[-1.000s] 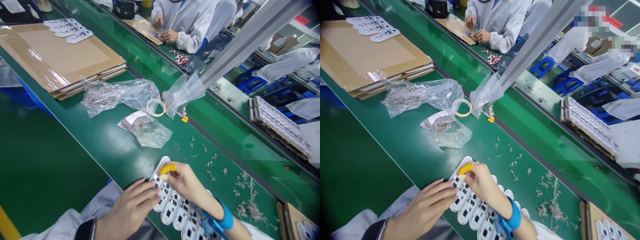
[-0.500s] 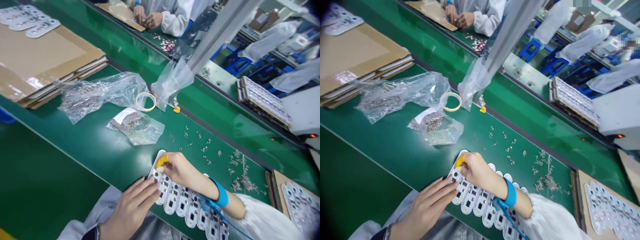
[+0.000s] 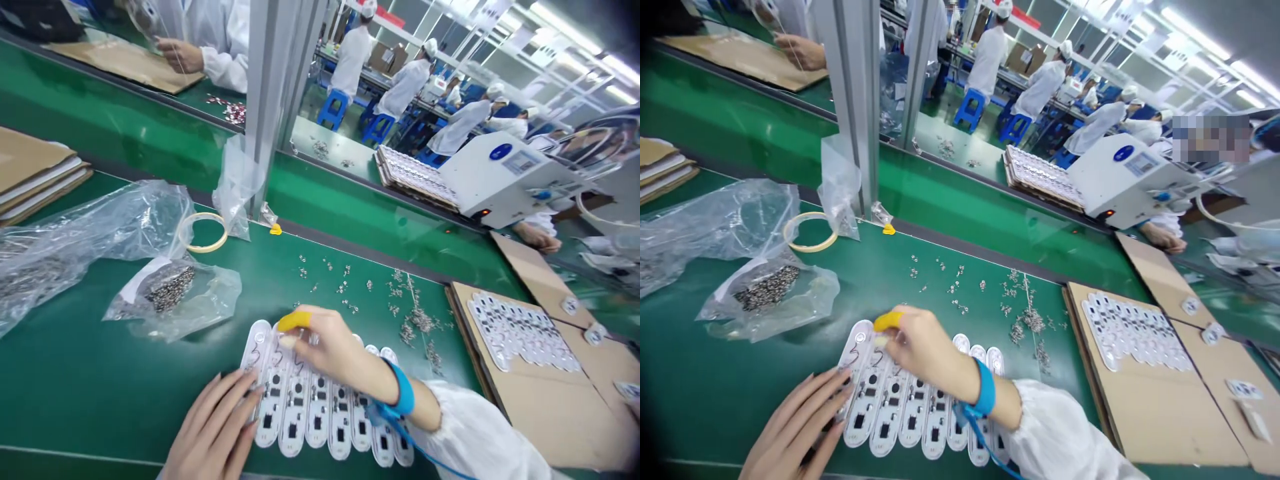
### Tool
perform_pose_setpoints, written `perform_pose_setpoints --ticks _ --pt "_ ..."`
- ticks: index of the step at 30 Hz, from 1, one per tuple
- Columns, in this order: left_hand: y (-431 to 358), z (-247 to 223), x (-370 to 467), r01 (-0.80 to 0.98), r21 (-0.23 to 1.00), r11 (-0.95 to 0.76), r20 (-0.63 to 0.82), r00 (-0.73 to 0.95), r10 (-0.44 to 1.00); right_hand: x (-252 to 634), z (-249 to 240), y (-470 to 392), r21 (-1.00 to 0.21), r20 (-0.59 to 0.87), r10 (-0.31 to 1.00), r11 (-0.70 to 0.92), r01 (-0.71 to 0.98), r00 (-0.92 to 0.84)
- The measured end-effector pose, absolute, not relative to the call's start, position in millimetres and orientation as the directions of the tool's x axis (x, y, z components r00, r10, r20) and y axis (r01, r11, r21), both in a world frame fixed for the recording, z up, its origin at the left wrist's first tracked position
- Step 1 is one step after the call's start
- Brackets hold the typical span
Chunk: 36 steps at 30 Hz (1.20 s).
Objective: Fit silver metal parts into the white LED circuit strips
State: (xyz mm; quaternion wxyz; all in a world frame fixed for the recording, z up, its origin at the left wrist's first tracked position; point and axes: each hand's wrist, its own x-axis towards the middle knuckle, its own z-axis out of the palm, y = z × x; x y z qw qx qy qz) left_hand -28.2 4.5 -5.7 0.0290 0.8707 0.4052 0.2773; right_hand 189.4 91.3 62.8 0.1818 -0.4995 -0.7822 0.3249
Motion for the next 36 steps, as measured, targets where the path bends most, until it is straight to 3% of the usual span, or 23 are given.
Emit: perform_pose_setpoints --ticks 5,10,26,33,36 --pt "15.6 -2.4 -17.3 0.736 0.127 -0.665 0.43 0.563 0.706 264.8 49.5 77.6 -0.515 0.103 0.991 0.131 0.847 -0.091" --pt "16.7 -7.6 -15.9 0.712 0.138 -0.689 0.455 0.572 0.683 315.9 34.2 50.5 -0.405 0.103 0.989 -0.059 0.912 0.109" --pt "11.4 -8.1 -18.2 0.739 0.046 -0.673 0.444 0.588 0.676 313.2 38.4 133.9 -0.388 -0.035 0.999 -0.032 0.921 0.02" --pt "6.8 0.2 -17.2 0.723 0.226 -0.653 0.477 0.502 0.721 303.0 49.5 134.1 -0.384 -0.002 1.0 -0.01 0.923 0.01" --pt "-7.5 13.4 -5.0 0.671 0.498 -0.549 0.419 0.369 0.83 279.9 67.3 98.7 -0.455 0.065 0.996 0.079 0.887 -0.055"
